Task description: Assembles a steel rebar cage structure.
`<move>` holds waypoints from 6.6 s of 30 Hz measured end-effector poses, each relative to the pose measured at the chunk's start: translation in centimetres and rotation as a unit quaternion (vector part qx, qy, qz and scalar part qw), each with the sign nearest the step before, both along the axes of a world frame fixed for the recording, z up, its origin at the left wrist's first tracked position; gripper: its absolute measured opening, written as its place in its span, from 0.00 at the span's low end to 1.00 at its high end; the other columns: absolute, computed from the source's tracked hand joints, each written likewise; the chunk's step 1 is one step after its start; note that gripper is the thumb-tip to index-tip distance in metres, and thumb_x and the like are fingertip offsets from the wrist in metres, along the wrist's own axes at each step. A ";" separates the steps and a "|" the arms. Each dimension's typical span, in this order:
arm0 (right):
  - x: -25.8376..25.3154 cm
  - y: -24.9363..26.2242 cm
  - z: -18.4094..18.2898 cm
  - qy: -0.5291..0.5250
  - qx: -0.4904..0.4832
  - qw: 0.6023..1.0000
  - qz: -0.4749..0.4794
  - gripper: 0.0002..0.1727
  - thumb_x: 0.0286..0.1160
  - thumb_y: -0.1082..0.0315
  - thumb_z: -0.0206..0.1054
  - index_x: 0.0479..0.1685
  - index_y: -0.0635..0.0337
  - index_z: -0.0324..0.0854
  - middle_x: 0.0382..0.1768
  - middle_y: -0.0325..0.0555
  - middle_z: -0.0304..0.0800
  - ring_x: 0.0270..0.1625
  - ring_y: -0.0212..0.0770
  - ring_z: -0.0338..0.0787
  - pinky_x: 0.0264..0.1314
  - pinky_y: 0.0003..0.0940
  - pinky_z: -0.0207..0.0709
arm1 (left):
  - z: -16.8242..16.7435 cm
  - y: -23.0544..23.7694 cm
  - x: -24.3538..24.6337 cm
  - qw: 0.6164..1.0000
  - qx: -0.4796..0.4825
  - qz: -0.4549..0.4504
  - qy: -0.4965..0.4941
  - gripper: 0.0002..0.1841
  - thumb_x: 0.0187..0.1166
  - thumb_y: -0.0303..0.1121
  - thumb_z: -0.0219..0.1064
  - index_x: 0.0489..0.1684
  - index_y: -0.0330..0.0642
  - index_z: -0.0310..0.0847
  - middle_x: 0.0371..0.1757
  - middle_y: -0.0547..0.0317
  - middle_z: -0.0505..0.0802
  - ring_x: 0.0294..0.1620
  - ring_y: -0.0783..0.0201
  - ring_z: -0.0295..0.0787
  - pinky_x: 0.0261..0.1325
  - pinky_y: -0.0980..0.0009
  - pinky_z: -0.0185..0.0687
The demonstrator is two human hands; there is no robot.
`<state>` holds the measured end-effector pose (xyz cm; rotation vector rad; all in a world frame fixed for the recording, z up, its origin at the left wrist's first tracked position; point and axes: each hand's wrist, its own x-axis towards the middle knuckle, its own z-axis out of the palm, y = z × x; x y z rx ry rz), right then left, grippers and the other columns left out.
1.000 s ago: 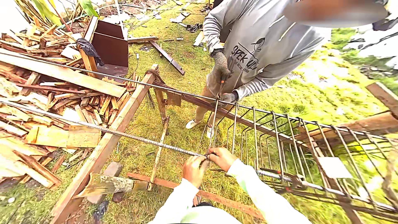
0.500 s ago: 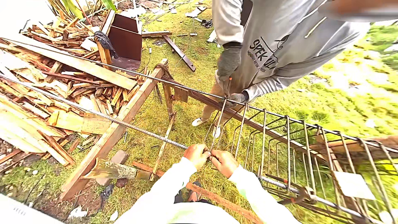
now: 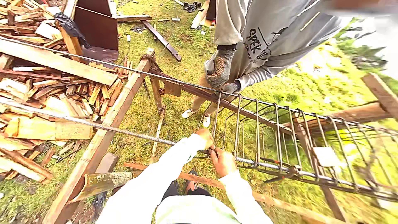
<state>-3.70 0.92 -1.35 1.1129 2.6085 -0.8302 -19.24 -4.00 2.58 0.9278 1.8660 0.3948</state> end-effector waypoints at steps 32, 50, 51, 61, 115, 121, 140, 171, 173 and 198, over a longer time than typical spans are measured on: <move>-3.2 1.9 3.9 -0.242 0.110 0.890 0.371 0.15 0.84 0.71 0.61 0.62 0.70 0.82 0.59 0.66 0.87 0.66 0.67 0.86 0.69 0.61 0.79 | -9.9 -12.9 3.8 0.985 0.143 0.049 -0.086 0.19 0.88 0.45 0.57 0.61 0.46 0.89 0.59 0.54 0.93 0.60 0.58 0.91 0.69 0.53 0.82; 13.0 5.2 -1.2 0.145 -0.066 0.881 -0.445 0.19 0.84 0.61 0.66 0.63 0.68 0.83 0.55 0.64 0.90 0.55 0.56 0.92 0.61 0.56 0.85 | -10.9 -13.6 4.0 0.985 0.100 0.113 -0.084 0.14 0.85 0.38 0.65 0.57 0.41 0.91 0.49 0.50 0.96 0.48 0.55 0.95 0.61 0.50 0.88; 15.8 6.3 -3.6 0.163 -0.033 0.827 -0.536 0.20 0.81 0.65 0.70 0.66 0.68 0.81 0.59 0.65 0.88 0.58 0.59 0.90 0.61 0.58 0.84 | -11.6 -13.9 4.2 0.985 0.092 0.119 -0.081 0.13 0.85 0.37 0.65 0.56 0.40 0.91 0.48 0.49 0.96 0.45 0.55 0.95 0.58 0.50 0.89; 20.4 14.0 -15.0 0.183 -0.095 0.773 -0.600 0.30 0.89 0.62 0.63 0.85 0.67 0.65 0.78 0.69 0.75 0.81 0.60 0.76 0.84 0.55 0.66 | -10.4 -10.9 7.9 0.993 0.029 0.048 -0.106 0.16 0.86 0.42 0.63 0.60 0.44 0.90 0.53 0.53 0.95 0.55 0.58 0.93 0.66 0.52 0.85; -2.9 1.4 15.8 -0.281 0.376 0.804 0.365 0.20 0.68 0.49 0.79 0.50 0.53 0.92 0.34 0.52 0.92 0.40 0.57 0.93 0.43 0.56 0.81 | -1.1 -1.7 9.2 0.443 0.056 0.451 -0.773 0.35 0.91 0.62 0.39 0.50 0.33 0.75 0.37 0.44 0.91 0.34 0.54 0.93 0.40 0.63 0.90; 3.1 1.6 14.3 -0.240 0.478 0.738 0.412 0.50 0.52 0.81 0.83 0.85 0.48 0.73 0.62 0.68 0.88 0.63 0.68 0.90 0.67 0.66 0.77 | -1.0 -1.4 9.1 0.460 0.028 0.455 -0.762 0.33 0.92 0.60 0.42 0.52 0.33 0.75 0.36 0.42 0.91 0.32 0.51 0.93 0.38 0.60 0.90; 7.4 -11.5 6.1 -0.222 0.336 0.915 -0.036 0.47 0.48 0.75 0.78 0.83 0.60 0.73 0.49 0.65 0.90 0.42 0.67 0.93 0.34 0.61 0.84 | -5.0 -4.8 10.6 0.466 0.023 0.429 -0.773 0.23 0.95 0.51 0.44 0.40 0.41 0.74 0.29 0.54 0.88 0.32 0.59 0.90 0.42 0.63 0.90; 6.9 -10.0 8.5 -0.234 0.026 0.959 -0.156 0.51 0.61 0.55 0.82 0.88 0.61 0.62 0.62 0.60 0.86 0.55 0.59 0.91 0.55 0.60 0.85 | -7.1 -2.4 11.9 0.473 0.052 0.456 -0.752 0.16 0.92 0.32 0.51 0.27 0.42 0.69 0.10 0.63 0.73 0.09 0.68 0.74 0.16 0.74 0.79; 6.2 -12.6 7.7 -0.277 0.301 0.912 -0.029 0.63 0.44 0.55 0.91 0.89 0.66 0.62 0.63 0.72 0.84 0.57 0.70 0.89 0.51 0.67 0.82 | -6.4 -1.5 12.7 0.438 0.048 0.499 -0.746 0.17 0.91 0.33 0.52 0.24 0.43 0.68 0.11 0.63 0.74 0.09 0.68 0.75 0.15 0.74 0.78; 8.1 -3.8 9.4 -0.076 -0.635 0.694 -0.330 0.11 0.66 0.56 0.59 0.41 0.50 0.77 0.21 0.37 0.80 0.19 0.33 0.85 0.22 0.30 0.84 | -5.2 -4.6 11.5 0.425 0.073 0.416 -0.801 0.21 0.95 0.46 0.46 0.33 0.43 0.75 0.28 0.54 0.91 0.33 0.56 0.93 0.46 0.57 0.92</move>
